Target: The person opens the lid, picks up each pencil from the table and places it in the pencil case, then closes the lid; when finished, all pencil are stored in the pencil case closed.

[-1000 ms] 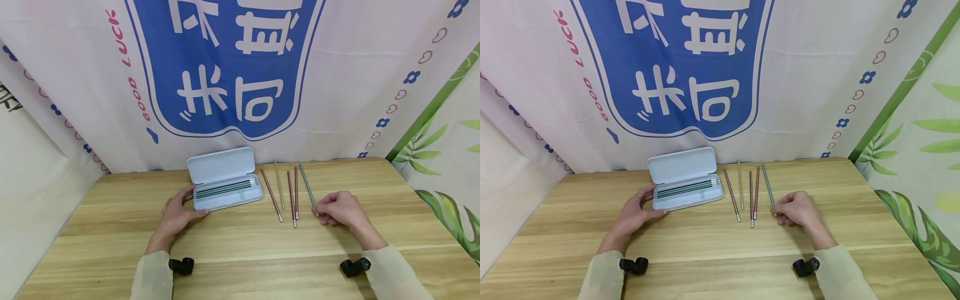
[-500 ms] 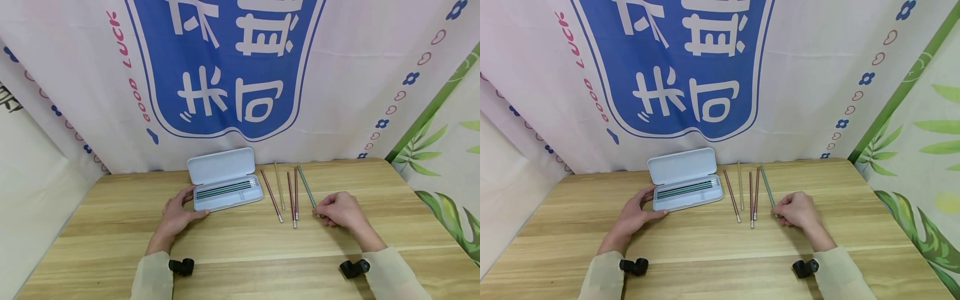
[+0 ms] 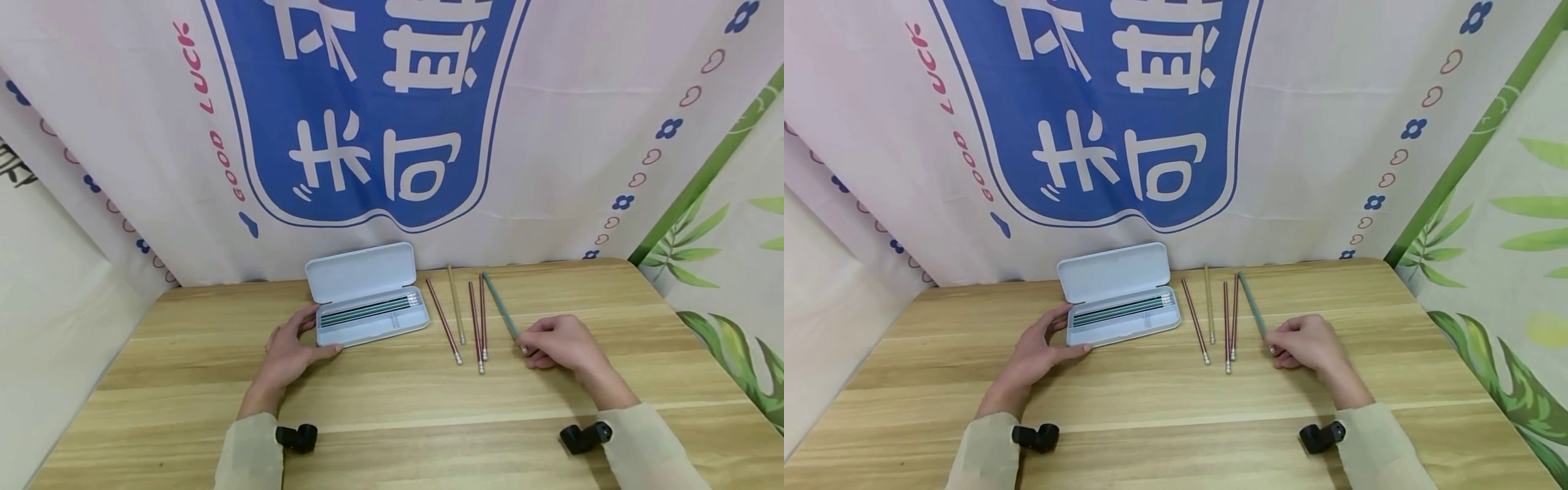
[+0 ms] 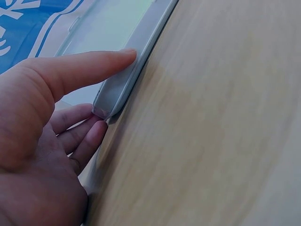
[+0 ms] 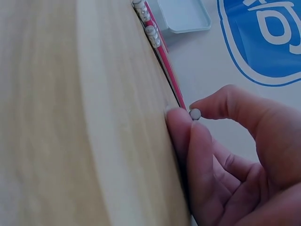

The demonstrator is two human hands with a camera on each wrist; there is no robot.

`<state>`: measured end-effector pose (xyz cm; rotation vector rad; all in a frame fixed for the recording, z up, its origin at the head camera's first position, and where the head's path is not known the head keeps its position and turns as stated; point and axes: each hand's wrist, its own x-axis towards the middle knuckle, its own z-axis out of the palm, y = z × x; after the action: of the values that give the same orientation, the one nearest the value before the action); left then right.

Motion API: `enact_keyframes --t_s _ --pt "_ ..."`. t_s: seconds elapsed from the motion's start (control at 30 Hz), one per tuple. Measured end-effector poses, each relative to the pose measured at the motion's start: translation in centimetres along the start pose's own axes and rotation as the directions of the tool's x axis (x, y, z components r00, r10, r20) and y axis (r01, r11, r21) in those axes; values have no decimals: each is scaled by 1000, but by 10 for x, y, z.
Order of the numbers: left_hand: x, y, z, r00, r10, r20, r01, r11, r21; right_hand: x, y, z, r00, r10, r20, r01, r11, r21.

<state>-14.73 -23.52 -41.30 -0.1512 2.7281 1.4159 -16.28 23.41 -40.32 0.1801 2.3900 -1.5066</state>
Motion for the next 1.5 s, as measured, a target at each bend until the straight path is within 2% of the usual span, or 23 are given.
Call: enact_keyframes --t_s 0.27,0.5,0.77,0.97,1.2,1.5 --pt "-3 0 0 1000 -14 1 14 1000 5 3 4 -6 998 8 69 -17 990 138" --pt "-3 1 0 1000 -18 3 18 1000 -2 3 6 -12 991 -29 128 -5 966 260" --pt "-4 2 0 1000 -10 2 10 1000 7 5 10 -17 986 -38 161 -20 939 342" --pt "-5 2 0 1000 -6 2 6 1000 14 6 9 -18 984 -52 173 -18 925 379" --pt "-3 0 0 1000 -7 2 7 1000 14 5 6 -19 986 -74 149 7 912 409" --pt "-1 0 -1 1000 -12 1 12 1000 3 0 -4 -19 985 -103 136 50 937 346"
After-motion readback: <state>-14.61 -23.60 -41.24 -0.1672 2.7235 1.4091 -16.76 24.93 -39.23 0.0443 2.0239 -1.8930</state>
